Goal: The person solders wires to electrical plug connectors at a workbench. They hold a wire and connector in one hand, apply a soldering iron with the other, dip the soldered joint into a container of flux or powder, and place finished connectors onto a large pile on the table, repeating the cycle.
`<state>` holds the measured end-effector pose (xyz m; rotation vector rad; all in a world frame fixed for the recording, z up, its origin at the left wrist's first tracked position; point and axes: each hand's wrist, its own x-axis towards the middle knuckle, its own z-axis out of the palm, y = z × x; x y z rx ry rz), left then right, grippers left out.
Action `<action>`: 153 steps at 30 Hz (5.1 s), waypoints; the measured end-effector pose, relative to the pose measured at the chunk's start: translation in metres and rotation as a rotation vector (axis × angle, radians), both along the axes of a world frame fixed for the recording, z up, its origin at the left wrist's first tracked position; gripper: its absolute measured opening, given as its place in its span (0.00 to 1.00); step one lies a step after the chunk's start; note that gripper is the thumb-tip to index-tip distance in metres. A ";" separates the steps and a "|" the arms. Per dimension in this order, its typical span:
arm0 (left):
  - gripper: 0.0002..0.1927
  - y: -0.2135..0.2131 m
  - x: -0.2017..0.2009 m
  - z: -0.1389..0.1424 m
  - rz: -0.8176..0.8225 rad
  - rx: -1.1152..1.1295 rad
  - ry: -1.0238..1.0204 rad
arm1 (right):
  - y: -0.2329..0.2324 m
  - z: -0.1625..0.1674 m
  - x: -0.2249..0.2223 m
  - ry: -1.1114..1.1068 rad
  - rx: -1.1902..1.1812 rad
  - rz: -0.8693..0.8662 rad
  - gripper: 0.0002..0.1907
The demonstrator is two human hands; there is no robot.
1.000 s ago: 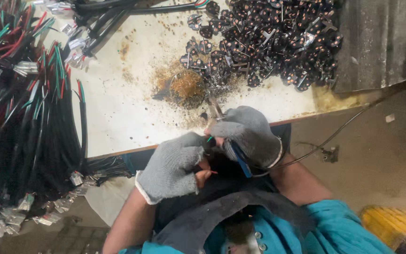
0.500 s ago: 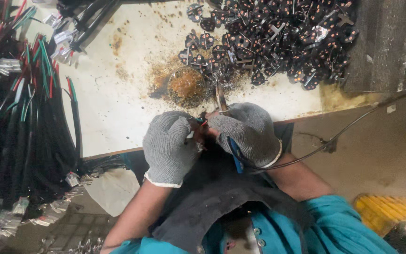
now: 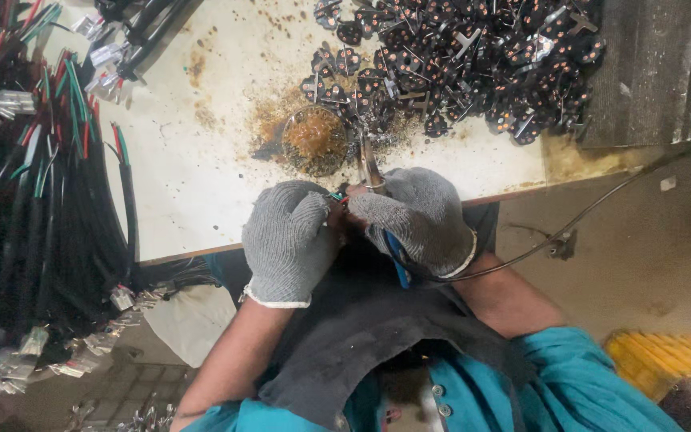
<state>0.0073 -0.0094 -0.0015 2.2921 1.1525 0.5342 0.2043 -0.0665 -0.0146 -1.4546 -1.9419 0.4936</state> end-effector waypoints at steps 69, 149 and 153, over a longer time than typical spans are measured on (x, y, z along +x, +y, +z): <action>0.09 0.003 0.000 0.000 0.018 -0.059 -0.041 | -0.068 -0.060 0.022 -0.085 -0.272 0.361 0.08; 0.08 0.006 0.006 0.001 0.071 -0.005 -0.043 | 0.001 0.040 -0.016 -0.007 -0.047 -0.230 0.12; 0.08 0.004 0.005 0.002 0.049 -0.012 -0.057 | 0.016 0.031 -0.011 -0.086 -0.041 -0.374 0.10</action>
